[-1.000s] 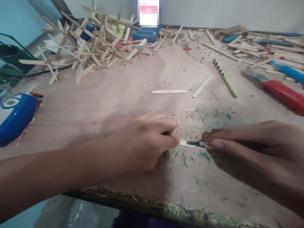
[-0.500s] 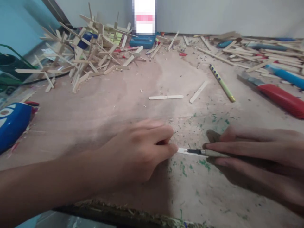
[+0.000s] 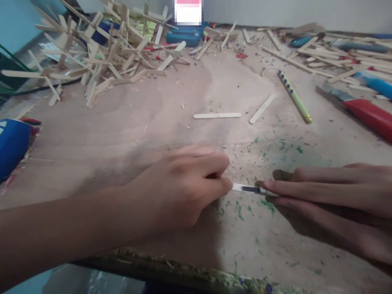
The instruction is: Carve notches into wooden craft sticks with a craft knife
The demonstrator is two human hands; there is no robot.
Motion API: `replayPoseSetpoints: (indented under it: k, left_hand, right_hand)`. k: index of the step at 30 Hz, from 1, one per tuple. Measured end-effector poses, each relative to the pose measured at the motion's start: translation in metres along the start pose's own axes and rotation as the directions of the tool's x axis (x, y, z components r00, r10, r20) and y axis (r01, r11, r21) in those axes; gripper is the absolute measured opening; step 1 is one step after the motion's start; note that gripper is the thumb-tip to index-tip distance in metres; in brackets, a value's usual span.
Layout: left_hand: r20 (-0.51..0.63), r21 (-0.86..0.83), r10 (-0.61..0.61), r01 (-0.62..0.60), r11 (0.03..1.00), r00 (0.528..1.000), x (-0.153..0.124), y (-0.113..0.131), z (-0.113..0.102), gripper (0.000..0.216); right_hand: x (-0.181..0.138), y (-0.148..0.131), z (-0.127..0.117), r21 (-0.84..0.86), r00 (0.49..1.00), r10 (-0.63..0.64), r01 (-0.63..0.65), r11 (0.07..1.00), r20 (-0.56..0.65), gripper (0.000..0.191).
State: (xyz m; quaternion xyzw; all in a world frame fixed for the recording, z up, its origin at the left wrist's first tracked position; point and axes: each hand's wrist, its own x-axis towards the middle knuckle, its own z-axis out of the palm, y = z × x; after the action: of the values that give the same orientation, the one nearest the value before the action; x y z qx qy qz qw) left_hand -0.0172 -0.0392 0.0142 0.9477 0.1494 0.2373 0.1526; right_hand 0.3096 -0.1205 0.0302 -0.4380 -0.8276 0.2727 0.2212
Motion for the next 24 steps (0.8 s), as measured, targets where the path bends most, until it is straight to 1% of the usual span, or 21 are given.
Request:
replayPoseSetpoints:
  k: [3, 5, 8, 10, 12, 15, 18, 22, 24]
  left_hand:
    - [0.024, -0.017, -0.012, 0.012, 1.000, 1.000, -0.001, 0.000, 0.000, 0.036]
    - [0.026, -0.035, -0.017, 0.018, 0.999, 1.000, 0.000, 0.000, -0.001, 0.035]
    - [0.044, -0.050, -0.038, 0.040, 0.998, 0.998, 0.000, 0.001, -0.002, 0.036]
    - [0.051, -0.060, -0.046, 0.049, 0.997, 0.998, 0.000, 0.001, -0.002, 0.037]
    - [0.039, -0.063, -0.044, 0.046, 0.997, 0.998, -0.001, 0.001, -0.001, 0.036]
    - [0.013, -0.055, -0.038, 0.039, 0.998, 0.999, -0.002, 0.001, 0.000, 0.036]
    - [0.004, -0.052, -0.027, 0.028, 0.998, 1.000, -0.004, -0.001, 0.003, 0.036]
    - [-0.024, -0.064, -0.002, 0.000, 0.998, 1.000, -0.005, -0.004, 0.007, 0.035]
    - [-0.031, -0.068, 0.002, -0.004, 0.998, 1.000, -0.004, -0.006, 0.008, 0.035]
  right_hand:
    - [-0.002, 0.003, 0.000, 0.010, 0.999, -0.042, 0.042, 0.999, 0.013, 0.049]
    - [-0.002, 0.006, 0.000, -0.009, 0.997, -0.069, 0.069, 0.998, 0.023, 0.047]
    - [-0.002, 0.008, 0.000, -0.050, 0.995, -0.101, 0.101, 0.994, 0.000, 0.045]
    - [-0.002, 0.009, 0.000, -0.059, 0.993, -0.117, 0.117, 0.991, 0.013, 0.045]
    - [-0.004, 0.009, 0.000, -0.066, 0.993, -0.115, 0.116, 0.991, 0.015, 0.045]
    - [-0.004, 0.007, 0.000, -0.066, 0.997, -0.081, 0.081, 0.995, 0.001, 0.042]
    - [0.000, 0.002, -0.002, -0.045, 0.997, -0.067, 0.068, 0.997, 0.027, 0.039]
    - [0.009, -0.007, -0.005, -0.101, 0.990, -0.110, 0.118, 0.988, 0.083, 0.031]
    - [0.010, -0.008, -0.005, -0.118, 0.990, -0.125, 0.132, 0.984, 0.061, 0.030]
